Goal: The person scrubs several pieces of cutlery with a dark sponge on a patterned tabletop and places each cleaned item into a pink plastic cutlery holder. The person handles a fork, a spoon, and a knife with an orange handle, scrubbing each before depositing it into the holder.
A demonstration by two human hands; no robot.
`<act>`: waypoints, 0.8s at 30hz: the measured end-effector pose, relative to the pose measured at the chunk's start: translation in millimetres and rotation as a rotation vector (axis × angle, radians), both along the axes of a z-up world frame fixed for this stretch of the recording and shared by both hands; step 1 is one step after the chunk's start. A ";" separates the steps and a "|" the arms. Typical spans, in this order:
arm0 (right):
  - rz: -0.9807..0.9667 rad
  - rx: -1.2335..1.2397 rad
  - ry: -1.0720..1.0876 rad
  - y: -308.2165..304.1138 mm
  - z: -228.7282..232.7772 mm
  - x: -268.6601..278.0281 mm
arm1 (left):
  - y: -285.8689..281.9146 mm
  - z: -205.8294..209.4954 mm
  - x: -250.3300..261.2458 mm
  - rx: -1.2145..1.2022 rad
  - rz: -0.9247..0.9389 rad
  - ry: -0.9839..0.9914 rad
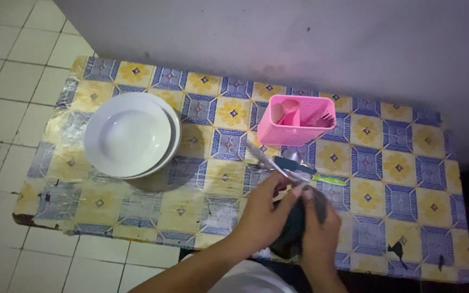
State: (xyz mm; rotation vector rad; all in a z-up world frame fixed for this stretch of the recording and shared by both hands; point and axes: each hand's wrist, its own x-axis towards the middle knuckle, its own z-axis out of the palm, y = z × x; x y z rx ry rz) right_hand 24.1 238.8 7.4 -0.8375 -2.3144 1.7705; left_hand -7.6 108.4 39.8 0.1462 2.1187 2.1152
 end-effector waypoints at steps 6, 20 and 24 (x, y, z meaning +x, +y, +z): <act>0.526 0.195 0.106 -6.8 -12.9 0.6 | -22.4 -15.4 -14.8 0.477 0.169 -0.096; 0.810 0.716 0.297 11.0 -8.2 -8.6 | -51.5 -26.7 13.0 -0.219 -0.012 -0.094; 0.681 0.829 0.079 28.9 0.1 -32.9 | -59.4 -20.5 18.2 -0.274 -0.123 -0.166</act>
